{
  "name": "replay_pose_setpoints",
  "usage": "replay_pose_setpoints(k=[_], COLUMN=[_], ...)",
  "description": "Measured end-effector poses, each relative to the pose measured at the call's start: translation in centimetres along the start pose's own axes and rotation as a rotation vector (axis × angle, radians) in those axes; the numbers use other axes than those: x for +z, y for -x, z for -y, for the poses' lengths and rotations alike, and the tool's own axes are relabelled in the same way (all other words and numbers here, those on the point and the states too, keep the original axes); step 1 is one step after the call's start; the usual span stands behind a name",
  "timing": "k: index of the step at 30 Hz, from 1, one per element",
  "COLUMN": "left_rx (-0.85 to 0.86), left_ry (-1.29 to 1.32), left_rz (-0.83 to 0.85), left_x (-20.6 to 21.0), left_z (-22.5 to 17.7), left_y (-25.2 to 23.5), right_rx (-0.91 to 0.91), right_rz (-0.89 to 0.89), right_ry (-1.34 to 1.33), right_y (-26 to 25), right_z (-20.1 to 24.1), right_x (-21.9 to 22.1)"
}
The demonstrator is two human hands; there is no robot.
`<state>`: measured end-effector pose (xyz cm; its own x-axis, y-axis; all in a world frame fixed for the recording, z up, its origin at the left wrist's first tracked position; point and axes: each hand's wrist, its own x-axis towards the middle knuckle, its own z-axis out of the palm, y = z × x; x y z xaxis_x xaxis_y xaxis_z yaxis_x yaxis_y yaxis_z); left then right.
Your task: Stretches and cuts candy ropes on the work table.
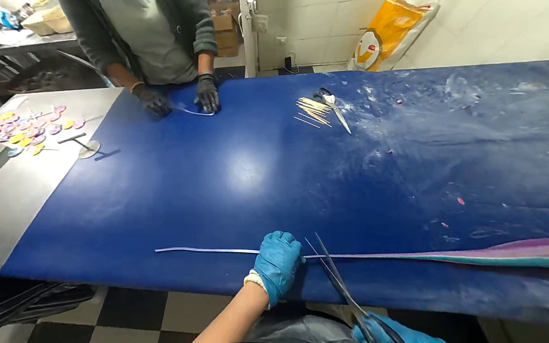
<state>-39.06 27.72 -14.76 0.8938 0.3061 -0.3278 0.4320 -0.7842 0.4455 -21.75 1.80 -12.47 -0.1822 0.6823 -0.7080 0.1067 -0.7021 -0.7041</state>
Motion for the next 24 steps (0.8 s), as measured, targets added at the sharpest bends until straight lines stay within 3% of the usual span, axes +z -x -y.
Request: replay_pose_setpoints(k=[4, 6, 9, 11, 14, 16, 19, 22, 24], left_rx=[0.001, -0.003, -0.004, -0.021, -0.1, -0.135, -0.123, -0.044, 0.033], left_ry=[0.011, -0.016, -0.033, -0.023, -0.07, -0.101, -0.126, -0.157, -0.171], left_rz=[-0.032, -0.053, -0.064, -0.037, 0.002, 0.028, 0.03, 0.023, 0.032], left_x=[0.3, 0.6, 1.1, 1.2, 1.3, 1.3, 1.9, 3.3, 4.6], left_z=[0.1, 0.3, 0.8, 0.7, -0.5, -1.9, -5.0, -9.7, -13.5], left_y=[0.8, 1.3, 2.2, 2.5, 1.8, 0.5, -2.2, -5.8, -8.4], right_rx=[-0.063, -0.126, -0.096, 0.007, 0.279, 0.298, 0.035, -0.048, 0.121], right_rz=[-0.167, -0.23, -0.199, -0.183, -0.398, -0.55, -0.685, -0.604, -0.46], right_ry=[0.078, 0.153, 0.057, 0.273, 0.884, 1.141, 1.204, 1.123, 1.133], right_y=[-4.6, -4.0, -2.1, -0.6, -0.2, -0.9, -2.2, 0.1, 3.2], right_z=[-1.1, -1.3, 0.0, 2.9, 7.9, 8.6, 6.6, 4.7, 3.0], right_x=[1.1, 0.6, -3.1, -7.5, -13.9, -17.4, -20.6, -21.6, -21.9])
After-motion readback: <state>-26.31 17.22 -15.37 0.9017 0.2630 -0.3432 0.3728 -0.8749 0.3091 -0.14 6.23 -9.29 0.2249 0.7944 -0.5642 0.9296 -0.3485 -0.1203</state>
